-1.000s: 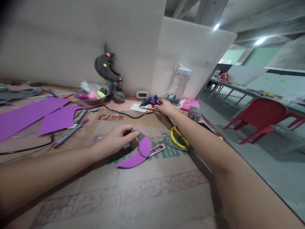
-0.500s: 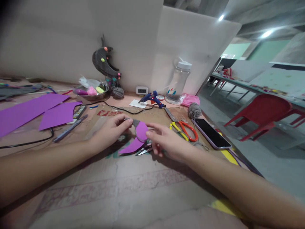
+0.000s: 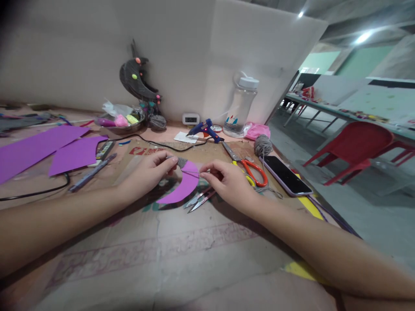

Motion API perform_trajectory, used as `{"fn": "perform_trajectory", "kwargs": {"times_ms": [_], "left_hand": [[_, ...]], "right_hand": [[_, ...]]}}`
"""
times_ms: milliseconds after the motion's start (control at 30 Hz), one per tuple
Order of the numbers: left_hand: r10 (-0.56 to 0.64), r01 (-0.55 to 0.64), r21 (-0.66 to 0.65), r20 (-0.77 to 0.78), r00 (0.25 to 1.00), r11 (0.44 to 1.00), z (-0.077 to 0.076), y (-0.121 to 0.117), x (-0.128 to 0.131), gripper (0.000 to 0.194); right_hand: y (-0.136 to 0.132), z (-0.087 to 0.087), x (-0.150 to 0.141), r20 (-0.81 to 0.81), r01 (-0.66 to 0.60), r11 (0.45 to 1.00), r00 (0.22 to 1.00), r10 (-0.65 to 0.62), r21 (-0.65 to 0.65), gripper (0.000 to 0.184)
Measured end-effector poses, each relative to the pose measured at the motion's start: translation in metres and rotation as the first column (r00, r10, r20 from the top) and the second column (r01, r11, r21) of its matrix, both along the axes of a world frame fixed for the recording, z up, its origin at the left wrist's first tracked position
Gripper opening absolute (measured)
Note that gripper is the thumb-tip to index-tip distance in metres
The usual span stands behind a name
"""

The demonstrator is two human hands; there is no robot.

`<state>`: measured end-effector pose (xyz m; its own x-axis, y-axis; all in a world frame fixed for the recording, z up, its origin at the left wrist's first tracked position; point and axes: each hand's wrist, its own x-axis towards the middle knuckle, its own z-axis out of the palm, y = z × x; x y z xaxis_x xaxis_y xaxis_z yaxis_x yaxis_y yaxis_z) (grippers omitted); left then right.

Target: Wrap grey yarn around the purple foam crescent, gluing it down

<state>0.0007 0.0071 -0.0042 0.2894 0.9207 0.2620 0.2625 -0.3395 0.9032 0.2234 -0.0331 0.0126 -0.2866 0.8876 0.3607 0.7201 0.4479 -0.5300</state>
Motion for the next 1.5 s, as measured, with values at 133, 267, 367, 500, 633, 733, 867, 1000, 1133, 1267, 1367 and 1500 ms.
{"fn": "perform_trajectory", "kwargs": {"times_ms": [133, 267, 367, 500, 633, 733, 867, 1000, 1133, 1267, 1367, 1500], "left_hand": [[-0.009, 0.009, -0.014, -0.011, 1.000, 1.000, -0.002, 0.001, 0.001, 0.024], [-0.070, 0.069, -0.021, -0.062, 0.996, 0.997, 0.000, -0.003, 0.002, 0.027], [-0.093, 0.090, -0.031, -0.122, 0.988, 0.995, 0.003, -0.007, 0.002, 0.027], [-0.136, 0.138, -0.004, -0.203, 0.970, 0.990, 0.003, -0.010, 0.001, 0.029], [-0.181, 0.196, 0.038, -0.255, 0.950, 0.980, 0.002, -0.010, 0.001, 0.030], [-0.170, 0.171, -0.013, -0.216, 0.961, 0.985, 0.002, -0.009, 0.002, 0.029], [-0.160, 0.148, -0.121, -0.097, 0.982, 0.982, 0.002, -0.007, 0.002, 0.028], [-0.156, 0.144, -0.177, -0.052, 0.986, 0.974, 0.001, -0.006, 0.002, 0.028], [-0.212, 0.194, -0.212, -0.066, 0.975, 0.958, 0.002, -0.008, 0.002, 0.027], [-0.258, 0.236, -0.225, -0.074, 0.963, 0.945, 0.002, -0.008, 0.002, 0.026], [-0.314, 0.289, -0.223, -0.083, 0.946, 0.931, 0.000, -0.008, 0.002, 0.025], [-0.353, 0.326, -0.210, -0.105, 0.930, 0.922, -0.001, -0.007, 0.001, 0.026]], "right_hand": [[0.000, -0.004, 0.001, 0.075, -0.154, 0.973, 0.987, 0.143, 0.173, 0.013], [0.000, -0.003, 0.002, 0.154, -0.248, 0.906, 0.966, 0.206, 0.342, 0.015], [-0.004, 0.001, -0.002, 0.188, -0.280, 0.878, 0.957, 0.222, 0.388, 0.018], [-0.010, 0.006, -0.007, 0.171, -0.286, 0.881, 0.956, 0.237, 0.377, 0.018], [-0.008, 0.006, -0.004, 0.104, -0.183, 0.928, 0.982, 0.157, 0.323, 0.016], [-0.001, 0.000, 0.001, 0.037, -0.074, 0.960, 0.997, 0.067, 0.271, 0.017], [0.007, -0.007, 0.006, 0.047, -0.028, 0.982, 0.999, 0.019, 0.188, 0.019], [0.011, -0.011, 0.008, 0.080, -0.035, 0.990, 0.996, 0.024, 0.138, 0.018], [0.013, -0.013, 0.007, 0.095, -0.031, 0.992, 0.995, 0.019, 0.123, 0.019], [0.013, -0.014, 0.006, 0.098, -0.050, 0.993, 0.994, 0.040, 0.105, 0.019], [0.012, -0.014, 0.005, 0.101, -0.054, 0.995, 0.994, 0.045, 0.089, 0.019], [0.011, -0.014, 0.004, 0.096, -0.063, 0.994, 0.994, 0.055, 0.089, 0.017]]}}
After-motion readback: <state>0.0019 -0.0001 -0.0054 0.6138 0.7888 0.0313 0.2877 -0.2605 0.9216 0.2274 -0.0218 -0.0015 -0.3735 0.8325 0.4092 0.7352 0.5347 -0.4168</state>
